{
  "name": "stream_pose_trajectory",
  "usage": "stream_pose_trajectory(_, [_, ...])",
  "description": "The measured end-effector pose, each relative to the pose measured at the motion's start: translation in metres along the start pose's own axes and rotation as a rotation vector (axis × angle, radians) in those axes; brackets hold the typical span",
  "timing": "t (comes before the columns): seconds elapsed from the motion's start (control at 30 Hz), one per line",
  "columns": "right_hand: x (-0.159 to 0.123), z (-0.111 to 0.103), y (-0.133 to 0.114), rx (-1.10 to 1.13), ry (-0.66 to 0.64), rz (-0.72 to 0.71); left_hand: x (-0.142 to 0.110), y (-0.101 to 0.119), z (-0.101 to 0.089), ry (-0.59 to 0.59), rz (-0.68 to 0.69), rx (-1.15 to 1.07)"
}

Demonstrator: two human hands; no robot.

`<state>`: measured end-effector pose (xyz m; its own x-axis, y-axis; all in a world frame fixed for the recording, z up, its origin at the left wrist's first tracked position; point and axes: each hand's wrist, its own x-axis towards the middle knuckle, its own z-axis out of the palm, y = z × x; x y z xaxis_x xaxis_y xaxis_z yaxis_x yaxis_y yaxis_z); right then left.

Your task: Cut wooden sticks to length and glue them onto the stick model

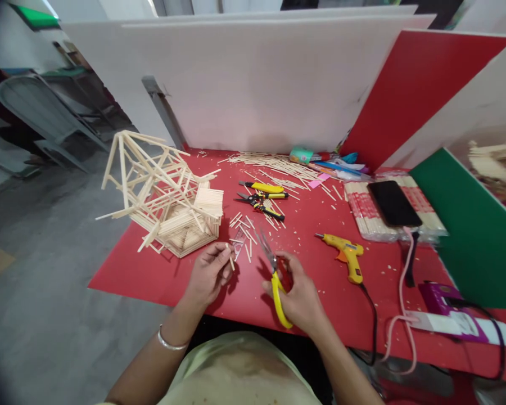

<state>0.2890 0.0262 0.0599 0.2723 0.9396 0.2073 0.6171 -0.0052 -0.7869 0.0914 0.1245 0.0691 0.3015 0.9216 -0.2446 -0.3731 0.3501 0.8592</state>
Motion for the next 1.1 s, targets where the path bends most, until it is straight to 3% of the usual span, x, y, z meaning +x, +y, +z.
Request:
stream_pose_trajectory(0.07, [0.001,0.000,-0.008,-0.048,-0.035,-0.040,-0.002,0.002,0.001,-0.043,0.108,0.179])
stream_pose_trajectory(0.2, [0.007,-0.004,-0.012,-0.138,-0.206,-0.169,-0.004,0.010,-0.005,-0.103,0.459,0.581])
stream_pose_trajectory(0.37, [0.007,-0.010,-0.012,-0.193,-0.317,-0.177,-0.003,0.012,-0.010,-0.156,0.665,0.757])
stream_pose_trajectory(0.6, [0.004,-0.010,-0.014,-0.193,-0.321,-0.207,-0.005,0.011,-0.005,-0.228,0.747,0.807])
stream_pose_trajectory(0.87, [-0.002,-0.007,-0.016,-0.307,-0.327,-0.205,-0.008,0.011,-0.009,-0.244,0.752,0.844])
stream_pose_trajectory(1.1, [-0.008,-0.001,-0.010,-0.119,-0.337,-0.156,-0.008,0.008,-0.010,-0.248,0.694,0.878])
